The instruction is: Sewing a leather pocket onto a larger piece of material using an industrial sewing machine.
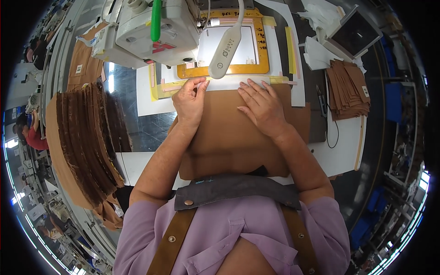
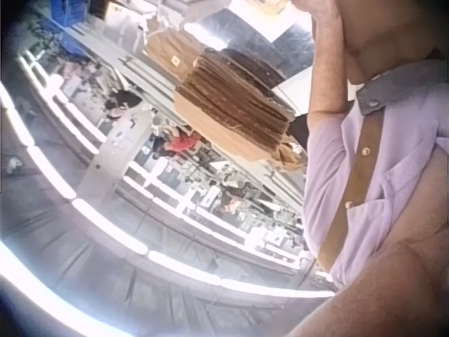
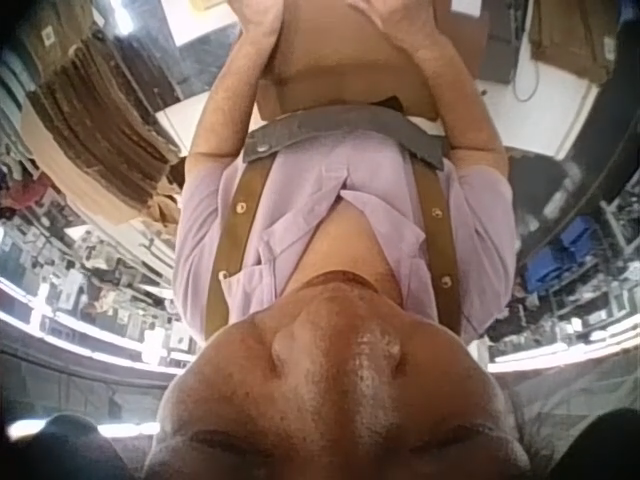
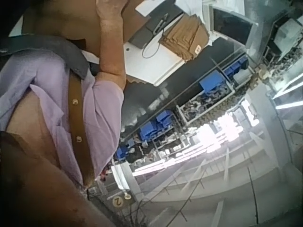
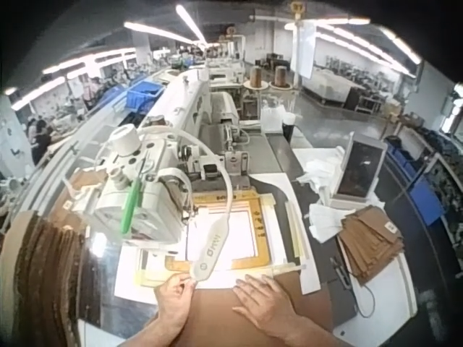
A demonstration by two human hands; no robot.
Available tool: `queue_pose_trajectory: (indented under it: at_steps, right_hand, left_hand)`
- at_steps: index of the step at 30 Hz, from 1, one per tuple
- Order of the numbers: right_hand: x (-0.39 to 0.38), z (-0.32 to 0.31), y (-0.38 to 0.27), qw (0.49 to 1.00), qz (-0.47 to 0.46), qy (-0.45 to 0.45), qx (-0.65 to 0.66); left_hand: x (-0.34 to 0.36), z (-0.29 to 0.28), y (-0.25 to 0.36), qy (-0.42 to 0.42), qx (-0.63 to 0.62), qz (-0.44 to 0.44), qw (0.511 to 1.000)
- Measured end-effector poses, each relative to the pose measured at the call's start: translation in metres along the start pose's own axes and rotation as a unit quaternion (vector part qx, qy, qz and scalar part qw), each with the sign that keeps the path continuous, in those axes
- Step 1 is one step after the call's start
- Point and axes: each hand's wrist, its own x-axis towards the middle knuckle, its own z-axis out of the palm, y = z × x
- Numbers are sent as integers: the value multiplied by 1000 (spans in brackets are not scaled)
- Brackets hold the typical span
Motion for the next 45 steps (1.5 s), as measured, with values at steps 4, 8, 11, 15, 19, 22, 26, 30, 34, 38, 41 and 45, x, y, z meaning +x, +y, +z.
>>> queue_pose_trajectory:
  at_steps: [4, 8, 11, 15, 19, 22, 26, 30, 34, 38, 41, 45]
  right_hand:
    - [-4, 3, -1, 998, 50, -43, -5]
    - [0, 6, 0, 995, 72, -67, -8]
    - [4, 10, 1, 995, 71, -70, -12]
    - [11, 10, 2, 995, 57, -74, -21]
    - [10, 11, 3, 995, 71, -75, -4]
    - [13, 12, 2, 994, 76, -83, 5]
    - [18, 13, 1, 993, 80, -85, 3]
    - [17, 18, 5, 992, 94, -86, -5]
    - [15, 18, 7, 990, 113, -81, -37]
    - [16, 18, 6, 988, 128, -82, -41]
    - [18, 18, 5, 984, 146, -93, -42]
    - [20, 17, 4, 984, 154, -73, -47]
  left_hand:
    - [2, -3, -1, 2, 47, 22, 999]
    - [1, -18, 16, 11, 139, 223, 965]
    - [-12, -23, 20, -135, 195, 283, 929]
    - [-12, -23, 13, -230, 303, 241, 893]
    - [-10, -29, 12, -264, 297, 281, 874]
    - [-4, -31, 10, -262, 318, 266, 872]
    - [5, -30, 9, -254, 331, 231, 879]
    - [7, -28, 5, -243, 339, 238, 877]
    - [11, -24, 7, -252, 354, 214, 875]
    - [12, -23, 7, -227, 343, 225, 883]
    - [12, -24, 11, -233, 342, 210, 886]
    - [11, -21, 10, -234, 353, 207, 882]
